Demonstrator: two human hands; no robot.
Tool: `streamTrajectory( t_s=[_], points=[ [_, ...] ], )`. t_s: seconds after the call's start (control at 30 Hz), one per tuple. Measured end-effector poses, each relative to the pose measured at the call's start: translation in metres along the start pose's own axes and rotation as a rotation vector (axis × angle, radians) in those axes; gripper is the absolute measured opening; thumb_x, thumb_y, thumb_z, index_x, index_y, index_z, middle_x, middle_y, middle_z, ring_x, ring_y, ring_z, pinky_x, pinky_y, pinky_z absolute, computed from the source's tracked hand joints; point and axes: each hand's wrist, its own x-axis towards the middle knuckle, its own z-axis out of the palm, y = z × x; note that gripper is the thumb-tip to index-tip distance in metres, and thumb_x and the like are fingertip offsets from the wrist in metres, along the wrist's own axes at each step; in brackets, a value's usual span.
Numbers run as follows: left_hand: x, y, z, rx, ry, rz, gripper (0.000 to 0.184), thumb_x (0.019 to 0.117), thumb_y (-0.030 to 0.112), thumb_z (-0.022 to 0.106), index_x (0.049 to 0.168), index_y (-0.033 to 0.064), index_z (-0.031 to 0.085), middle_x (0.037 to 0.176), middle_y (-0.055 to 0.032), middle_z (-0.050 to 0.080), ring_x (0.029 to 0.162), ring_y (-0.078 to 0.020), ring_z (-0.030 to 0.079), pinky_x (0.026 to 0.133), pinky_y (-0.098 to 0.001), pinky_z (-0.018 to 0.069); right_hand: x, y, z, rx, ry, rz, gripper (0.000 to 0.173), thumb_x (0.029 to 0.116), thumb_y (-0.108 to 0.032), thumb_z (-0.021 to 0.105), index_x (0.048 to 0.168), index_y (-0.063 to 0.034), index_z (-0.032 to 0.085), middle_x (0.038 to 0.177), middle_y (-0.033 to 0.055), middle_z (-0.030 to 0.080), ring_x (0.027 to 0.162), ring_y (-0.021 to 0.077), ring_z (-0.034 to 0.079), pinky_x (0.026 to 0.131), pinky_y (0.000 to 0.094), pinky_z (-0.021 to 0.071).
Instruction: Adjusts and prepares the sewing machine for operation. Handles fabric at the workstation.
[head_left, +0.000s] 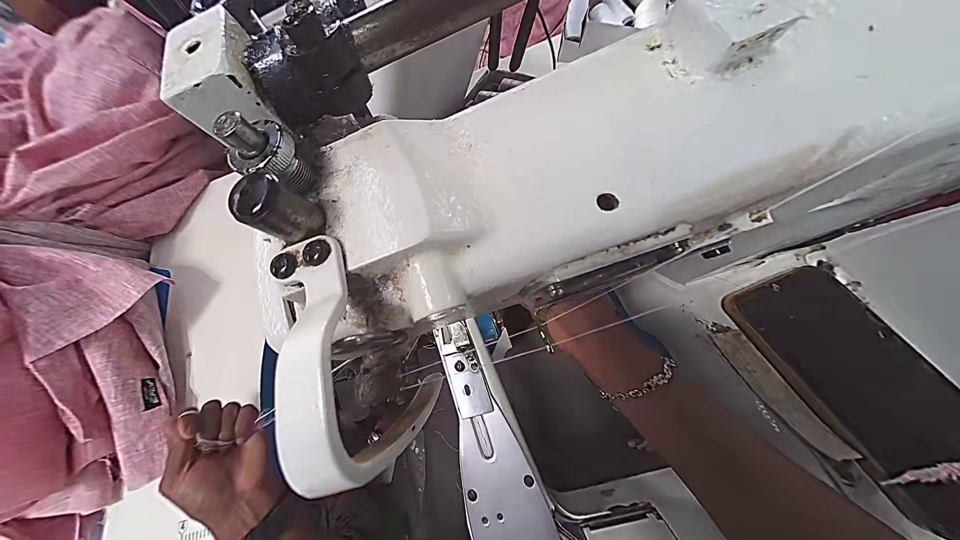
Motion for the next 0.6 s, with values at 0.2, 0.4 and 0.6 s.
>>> streamTrajectory(
  t_s=[0.2,0.4,0.6],
  points=[
    [-0.008,0.097,-0.056,0.678,0.121,0.302,0.046,0.1106,0.011,0.019,0.081,0.0162,0.055,0.058,0.0137,0.054,0.047,0.0030,0.049,0.047,-0.0130,0.0421,-0.001,0.012,-0.001,-0.267,-0.069,-0.204,0.015,0.1059,-0.003,0.047,0.094,-0.0005,0.057,0.055,-0.0027,0.056,0.046,0.0027,0.057,0.050,0.0157,0.0497],
    [-0.080,0.092,-0.074,1.700,-0.527,-0.169,0.031,0.0982,0.018,0.057,0.083,-0.0058,0.071,0.067,-0.0039,0.068,0.058,-0.0027,0.060,0.061,-0.0281,0.0510,-0.004,0.019,0.002,-1.157,-0.014,-0.498,0.040,0.0975,-0.012,0.066,0.129,0.0093,0.053,0.104,0.0313,0.065,0.100,0.0505,0.065,0.081,0.0650,0.0497],
    [-0.124,0.081,-0.133,1.525,-0.518,-0.667,0.029,0.1025,0.011,0.053,0.088,-0.0077,0.069,0.078,-0.0122,0.073,0.069,-0.0192,0.071,0.073,-0.0422,0.0591,0.004,0.014,-0.011,-1.147,-0.136,-0.465,0.023,0.1002,-0.009,0.061,0.120,0.0012,0.066,0.110,0.0245,0.068,0.105,0.0429,0.065,0.089,0.0629,0.0481]
  ],
)
